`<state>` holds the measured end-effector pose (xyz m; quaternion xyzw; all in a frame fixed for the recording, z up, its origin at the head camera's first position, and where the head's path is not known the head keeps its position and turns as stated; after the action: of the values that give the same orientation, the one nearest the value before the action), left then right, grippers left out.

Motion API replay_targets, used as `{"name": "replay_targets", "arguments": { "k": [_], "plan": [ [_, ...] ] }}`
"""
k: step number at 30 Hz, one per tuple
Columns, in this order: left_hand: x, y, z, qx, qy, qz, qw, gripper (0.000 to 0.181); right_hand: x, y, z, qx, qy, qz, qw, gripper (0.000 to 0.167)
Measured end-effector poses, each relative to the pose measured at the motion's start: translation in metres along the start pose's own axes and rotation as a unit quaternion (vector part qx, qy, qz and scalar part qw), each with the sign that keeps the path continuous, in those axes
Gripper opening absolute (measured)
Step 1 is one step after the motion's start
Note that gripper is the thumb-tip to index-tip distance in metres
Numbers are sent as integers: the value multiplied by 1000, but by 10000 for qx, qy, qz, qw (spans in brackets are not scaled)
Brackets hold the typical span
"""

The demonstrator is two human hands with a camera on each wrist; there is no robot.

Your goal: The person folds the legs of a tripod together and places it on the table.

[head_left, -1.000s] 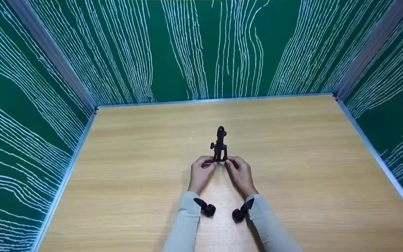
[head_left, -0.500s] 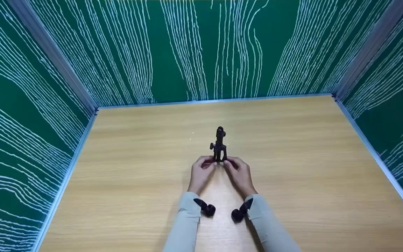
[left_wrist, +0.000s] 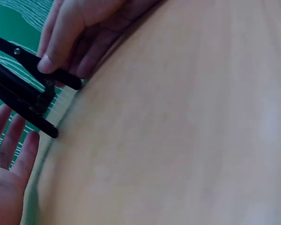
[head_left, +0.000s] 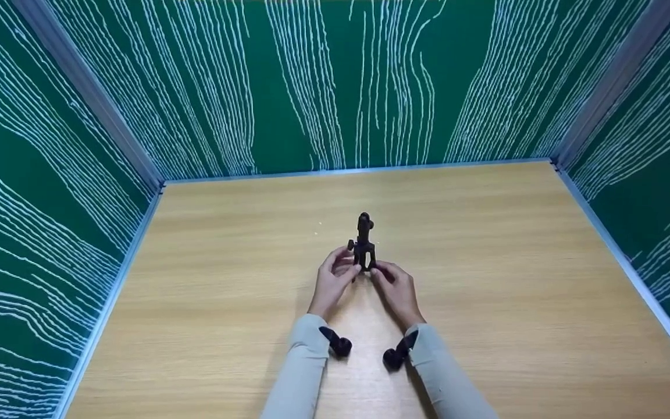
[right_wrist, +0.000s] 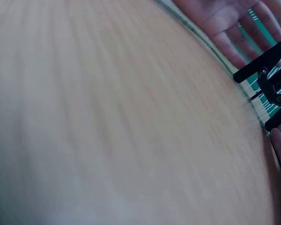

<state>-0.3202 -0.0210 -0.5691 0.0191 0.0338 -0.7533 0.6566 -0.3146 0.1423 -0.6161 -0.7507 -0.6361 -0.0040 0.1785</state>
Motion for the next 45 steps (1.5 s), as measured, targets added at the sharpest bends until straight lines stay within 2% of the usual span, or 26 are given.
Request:
{"name": "replay_targets", "arguments": {
  "k": [4, 9, 12, 16, 22, 27, 32, 37, 41, 45],
  "plan": [
    [1, -3, 20, -318, -182, -91, 9993, 58, -1, 0, 0, -24, -5, -52, 10000, 25],
    [1, -10, 47, -781, -443, -331, 9954, 58, 0, 0, -3, 134, 119, -24, 9998, 24],
    [1, -17, 52, -924, -559, -423, 9933, 59, 1, 0, -4, 177, 132, -13, 9998, 24],
    [-1, -25, 58, -1094, -804, -375, 9900, 58, 1, 0, -5, 151, 153, -46, 9998, 25],
    [-11, -24, 85, -1430, -1155, -266, 9826, 54, 2, -1, -4, 115, 210, -59, 9997, 25],
    [-19, -25, 99, -1680, -1460, -208, 9747, 43, 1, -2, -3, 176, 209, -3, 9996, 23],
    [-21, -28, 103, -1667, -1690, -49, 9714, 34, 1, -2, -4, 337, 205, 30, 9992, 21],
    [-23, -30, 103, -1380, -1769, 82, 9745, 33, 3, -3, -2, 260, 258, 75, 9993, 19],
    [-23, -31, 103, -1250, -1810, 165, 9754, 32, 1, -4, -1, 80, 114, -4, 9999, 19],
    [-25, -31, 106, -1306, -1855, 153, 9738, 31, -1, -4, 1, -188, -76, 4, 9998, 20]
  ]
}}
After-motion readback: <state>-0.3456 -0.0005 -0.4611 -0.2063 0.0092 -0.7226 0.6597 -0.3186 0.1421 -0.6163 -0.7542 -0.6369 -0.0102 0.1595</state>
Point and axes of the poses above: each hand's wrist, its own y-axis away from the middle knuckle, its own x-axis out of the back of the hand, z = x × y, the point moved 6 cm from there along -y, towards the middle knuckle, and after that the axes turned 3 degrees about x, right-handed, at the moved point
